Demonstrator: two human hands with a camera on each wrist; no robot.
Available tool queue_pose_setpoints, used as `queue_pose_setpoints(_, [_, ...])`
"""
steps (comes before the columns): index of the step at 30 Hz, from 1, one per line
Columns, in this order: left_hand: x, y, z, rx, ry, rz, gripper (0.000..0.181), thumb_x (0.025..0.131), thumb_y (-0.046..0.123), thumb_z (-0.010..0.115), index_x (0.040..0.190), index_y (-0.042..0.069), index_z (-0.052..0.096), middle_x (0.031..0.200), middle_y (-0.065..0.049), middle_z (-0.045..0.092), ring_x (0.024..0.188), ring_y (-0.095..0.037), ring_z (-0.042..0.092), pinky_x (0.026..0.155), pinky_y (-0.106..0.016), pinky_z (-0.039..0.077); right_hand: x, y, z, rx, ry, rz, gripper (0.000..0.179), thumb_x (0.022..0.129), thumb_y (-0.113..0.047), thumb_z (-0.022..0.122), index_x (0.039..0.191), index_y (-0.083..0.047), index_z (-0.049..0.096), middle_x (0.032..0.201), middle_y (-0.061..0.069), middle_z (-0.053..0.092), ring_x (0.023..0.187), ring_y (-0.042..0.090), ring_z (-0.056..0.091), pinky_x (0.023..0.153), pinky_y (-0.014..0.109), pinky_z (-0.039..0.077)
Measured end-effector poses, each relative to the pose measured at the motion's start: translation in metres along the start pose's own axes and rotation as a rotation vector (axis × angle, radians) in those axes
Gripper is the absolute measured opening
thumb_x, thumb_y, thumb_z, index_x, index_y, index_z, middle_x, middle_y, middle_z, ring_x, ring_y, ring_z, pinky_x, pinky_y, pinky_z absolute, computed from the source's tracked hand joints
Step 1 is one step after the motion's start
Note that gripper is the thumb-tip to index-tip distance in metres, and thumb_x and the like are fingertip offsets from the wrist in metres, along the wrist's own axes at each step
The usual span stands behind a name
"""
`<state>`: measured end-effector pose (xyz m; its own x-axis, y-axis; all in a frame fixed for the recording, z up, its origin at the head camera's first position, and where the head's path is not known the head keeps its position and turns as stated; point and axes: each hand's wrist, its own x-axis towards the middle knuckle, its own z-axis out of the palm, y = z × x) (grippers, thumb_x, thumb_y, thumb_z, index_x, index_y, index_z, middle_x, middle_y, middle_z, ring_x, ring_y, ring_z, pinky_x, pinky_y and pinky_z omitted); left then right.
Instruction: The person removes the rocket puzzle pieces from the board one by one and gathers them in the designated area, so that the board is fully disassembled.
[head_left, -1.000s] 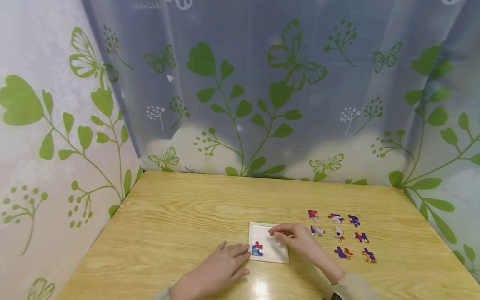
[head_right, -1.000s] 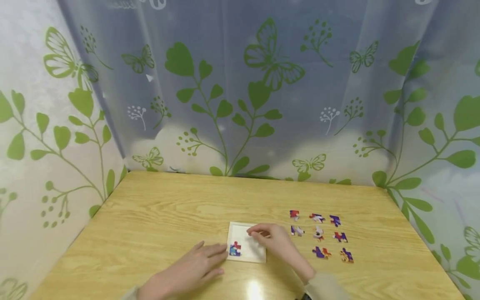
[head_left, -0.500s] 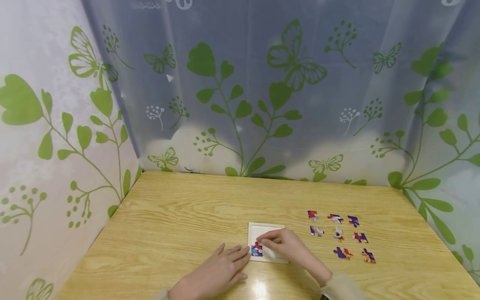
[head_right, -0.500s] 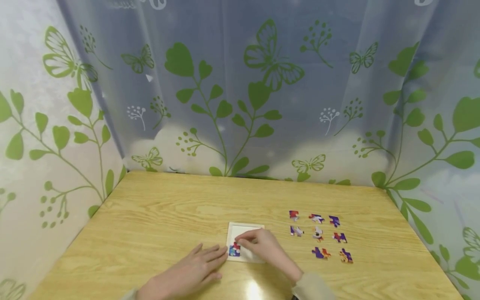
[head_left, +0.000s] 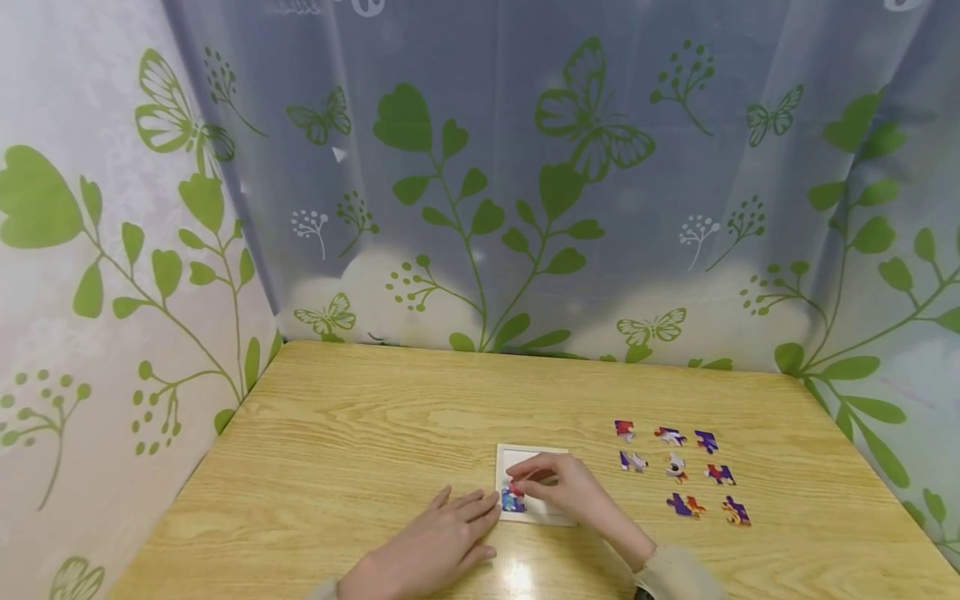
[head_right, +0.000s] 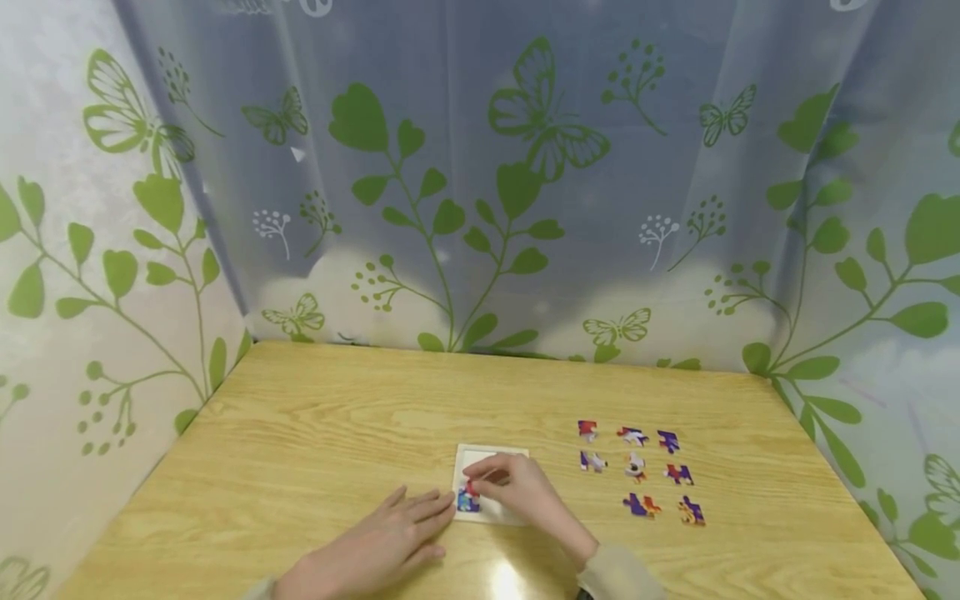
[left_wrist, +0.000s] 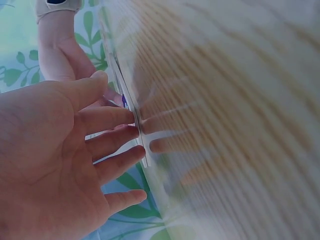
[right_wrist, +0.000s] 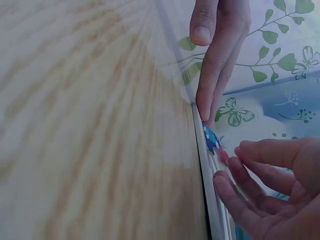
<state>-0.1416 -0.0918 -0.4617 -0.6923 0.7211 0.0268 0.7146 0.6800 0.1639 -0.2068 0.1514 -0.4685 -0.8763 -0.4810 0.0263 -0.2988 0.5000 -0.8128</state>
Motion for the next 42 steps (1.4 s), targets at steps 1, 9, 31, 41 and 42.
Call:
queue_pose_setpoints(1, [0.0, 0.0, 0.001, 0.005, 0.007, 0.004, 0.052, 0.107, 0.041, 0.047, 0.147, 0.008, 0.054, 0.156, -0.006, 0.046, 0.143, -0.025, 0.045, 0.112, -0.06, 0.038, 0.001, 0.0, 0.001, 0.015, 0.004, -0.001, 0.022, 0.096, -0.017, 0.071, 0.114, -0.007, 0.076, 0.105, 0.008, 0.076, 0.093, 0.023, 0.072, 0.082, 0.033, 0.059])
queue_pose_setpoints(9, [0.0, 0.001, 0.0, 0.033, 0.02, 0.014, 0.052, 0.107, 0.041, 0.047, 0.145, 0.008, 0.056, 0.155, -0.006, 0.047, 0.142, -0.025, 0.046, 0.112, -0.059, 0.04, 0.005, -0.002, 0.006, 0.151, 0.02, 0.02, 0.024, 0.091, -0.004, 0.074, 0.115, -0.004, 0.074, 0.104, 0.012, 0.073, 0.09, 0.023, 0.074, 0.073, 0.025, 0.06])
queue_pose_setpoints(31, [0.001, 0.001, -0.002, -0.007, 0.003, -0.003, 0.05, 0.107, 0.04, 0.049, 0.145, 0.008, 0.057, 0.154, -0.005, 0.05, 0.142, -0.025, 0.046, 0.113, -0.059, 0.039, 0.004, 0.003, -0.008, 0.149, 0.132, 0.08, 0.015, 0.092, -0.012, 0.075, 0.102, -0.001, 0.076, 0.095, 0.01, 0.076, 0.073, 0.015, 0.073, 0.064, 0.028, 0.06])
queue_pose_setpoints(41, [0.002, 0.0, 0.0, -0.022, -0.008, -0.01, 0.051, 0.106, 0.039, 0.049, 0.146, 0.007, 0.055, 0.155, -0.006, 0.048, 0.142, -0.026, 0.046, 0.113, -0.06, 0.038, -0.005, 0.006, -0.038, 0.175, 0.183, 0.128, 0.021, 0.092, -0.012, 0.075, 0.107, 0.002, 0.074, 0.1, 0.012, 0.075, 0.077, 0.016, 0.072, 0.07, 0.034, 0.063])
queue_pose_setpoints(42, [0.002, 0.0, 0.0, -0.021, -0.006, -0.009, 0.051, 0.107, 0.039, 0.049, 0.146, 0.007, 0.055, 0.155, -0.006, 0.048, 0.143, -0.025, 0.046, 0.113, -0.06, 0.038, -0.007, 0.007, -0.041, 0.177, 0.183, 0.121, 0.022, 0.093, -0.011, 0.074, 0.108, 0.004, 0.074, 0.1, 0.014, 0.075, 0.077, 0.016, 0.072, 0.07, 0.035, 0.063])
